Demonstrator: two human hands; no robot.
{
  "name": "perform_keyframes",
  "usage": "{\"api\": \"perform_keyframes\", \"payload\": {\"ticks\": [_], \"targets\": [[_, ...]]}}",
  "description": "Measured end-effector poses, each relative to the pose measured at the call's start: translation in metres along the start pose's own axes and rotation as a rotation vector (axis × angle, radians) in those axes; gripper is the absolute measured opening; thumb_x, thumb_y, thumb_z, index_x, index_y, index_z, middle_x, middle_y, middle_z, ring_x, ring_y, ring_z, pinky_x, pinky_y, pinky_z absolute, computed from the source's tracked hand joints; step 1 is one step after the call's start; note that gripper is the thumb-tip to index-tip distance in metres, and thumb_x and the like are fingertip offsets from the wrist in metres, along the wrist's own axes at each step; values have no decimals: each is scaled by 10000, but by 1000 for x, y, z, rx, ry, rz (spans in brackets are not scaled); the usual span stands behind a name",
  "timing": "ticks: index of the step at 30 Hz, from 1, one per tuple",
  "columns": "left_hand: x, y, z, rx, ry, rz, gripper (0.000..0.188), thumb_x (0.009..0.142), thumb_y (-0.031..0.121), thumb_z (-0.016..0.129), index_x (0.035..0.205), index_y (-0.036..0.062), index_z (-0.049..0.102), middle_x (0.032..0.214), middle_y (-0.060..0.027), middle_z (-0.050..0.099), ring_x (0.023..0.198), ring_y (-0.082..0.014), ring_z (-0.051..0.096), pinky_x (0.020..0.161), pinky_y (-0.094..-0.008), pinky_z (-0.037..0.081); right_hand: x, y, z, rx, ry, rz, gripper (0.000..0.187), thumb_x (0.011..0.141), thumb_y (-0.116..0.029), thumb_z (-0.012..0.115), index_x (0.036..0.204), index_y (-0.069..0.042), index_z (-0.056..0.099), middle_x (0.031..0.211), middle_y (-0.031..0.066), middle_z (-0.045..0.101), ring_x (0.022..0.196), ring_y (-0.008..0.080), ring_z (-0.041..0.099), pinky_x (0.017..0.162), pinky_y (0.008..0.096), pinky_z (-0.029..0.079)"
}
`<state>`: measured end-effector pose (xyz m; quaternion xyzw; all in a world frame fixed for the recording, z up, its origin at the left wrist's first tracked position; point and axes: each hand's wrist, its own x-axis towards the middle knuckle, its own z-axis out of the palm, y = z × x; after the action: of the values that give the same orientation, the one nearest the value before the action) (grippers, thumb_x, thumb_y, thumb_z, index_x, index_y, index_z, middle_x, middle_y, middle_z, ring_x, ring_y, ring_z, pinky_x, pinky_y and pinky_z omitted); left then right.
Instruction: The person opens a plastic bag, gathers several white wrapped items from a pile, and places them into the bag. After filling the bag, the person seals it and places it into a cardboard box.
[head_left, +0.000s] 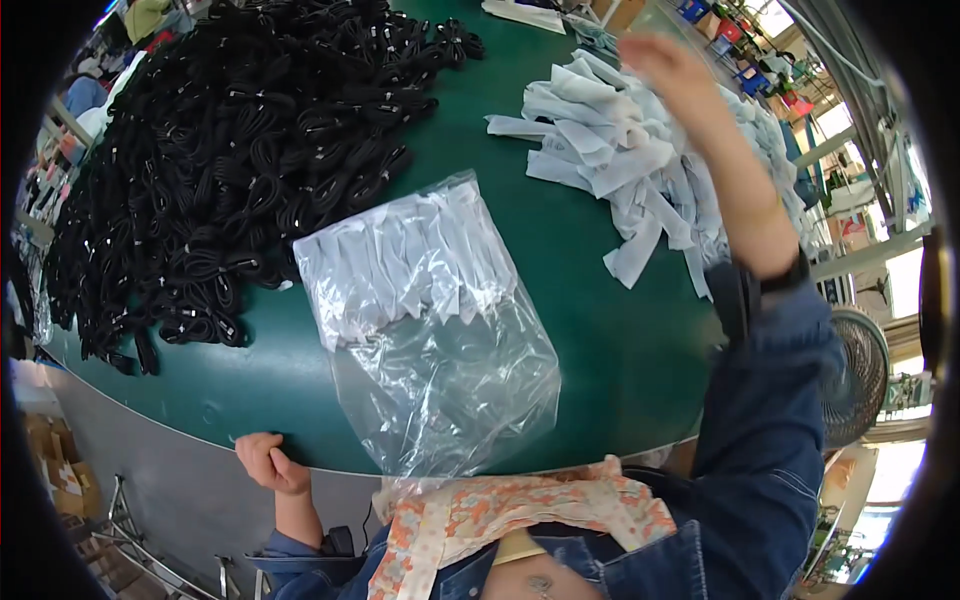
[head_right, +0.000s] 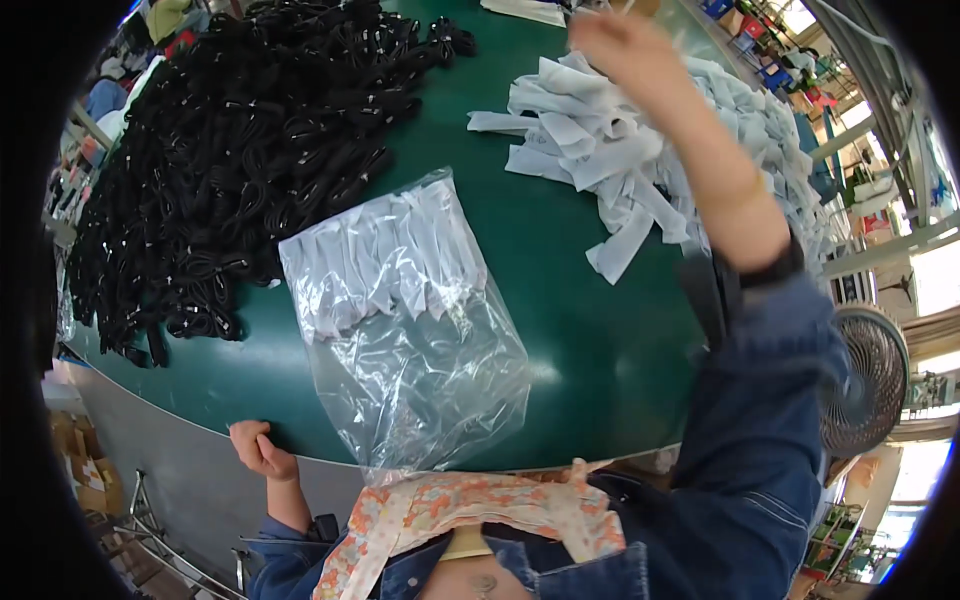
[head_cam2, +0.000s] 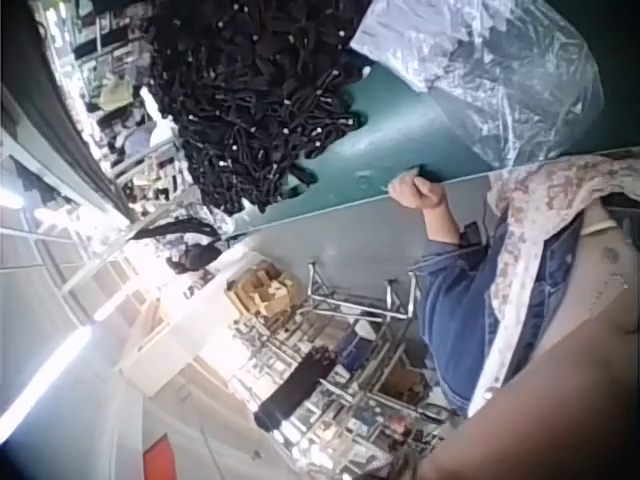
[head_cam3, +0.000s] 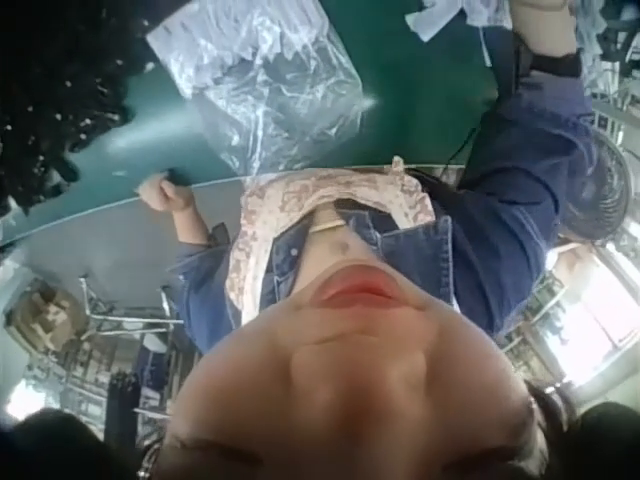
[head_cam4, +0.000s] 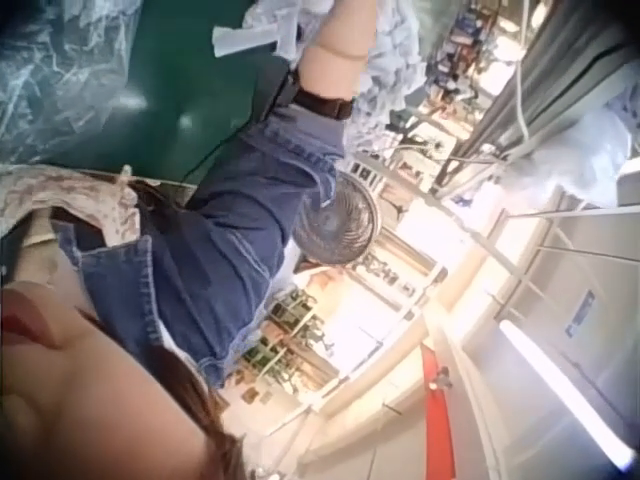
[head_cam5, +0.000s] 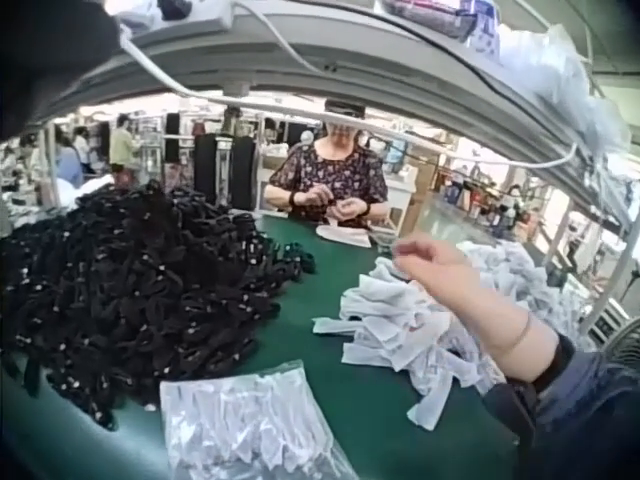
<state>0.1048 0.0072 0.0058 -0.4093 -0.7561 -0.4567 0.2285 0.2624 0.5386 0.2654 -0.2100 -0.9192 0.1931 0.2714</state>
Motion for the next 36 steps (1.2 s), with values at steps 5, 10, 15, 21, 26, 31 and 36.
{"api": "perform_keyframes", "payload": {"ticks": [5,10,15,21,26,31,36], "targets": [[-1,2,-4,54,41,-61,202,792,159,439,664,12,493,659,-118,470,693,-266,450,671,-368,362,108,36,57,-627,306,235,525,826,-516,546,1209,-157,582,1206,82,605,1101,235,578,918,370,443],[-3,4,-9,99,-18,-95,243,799,197,443,641,15,467,666,-120,469,684,-270,440,675,-372,348,71,118,162,-717,-229,563,620,766,-644,487,1259,-270,536,1354,78,480,1214,331,473,920,598,380],[3,9,-6,109,-3,-101,251,791,202,443,620,19,456,660,-130,477,665,-283,442,649,-376,346,45,100,151,-820,-404,420,579,746,-592,525,1220,-263,567,1279,55,511,1134,341,516,874,552,418],[7,3,1,81,17,-18,221,777,175,442,623,18,458,661,-123,491,651,-282,447,646,-375,348,-43,57,141,-809,-410,41,471,731,-517,561,1102,-236,636,1177,41,559,1066,344,540,785,524,450],[3,-2,3,126,50,-31,148,776,78,451,640,39,493,676,-86,532,651,-250,461,658,-372,355,-136,29,117,-775,-371,-158,387,717,-465,591,1014,-227,662,1140,28,572,1004,310,555,722,507,443],[10,8,1,172,-75,-71,127,785,55,497,666,63,541,694,-65,559,675,-230,484,685,-363,358,-213,8,86,-496,-225,-385,295,735,-365,640,974,-193,650,997,21,582,903,265,561,624,480,411],[72,91,3,306,-245,387,88,795,60,547,715,60,582,713,-63,574,723,-250,523,671,-355,380,-294,-32,58,-300,121,30,339,745,-290,659,1042,-133,610,899,84,597,802,283,592,624,415,461]]}}
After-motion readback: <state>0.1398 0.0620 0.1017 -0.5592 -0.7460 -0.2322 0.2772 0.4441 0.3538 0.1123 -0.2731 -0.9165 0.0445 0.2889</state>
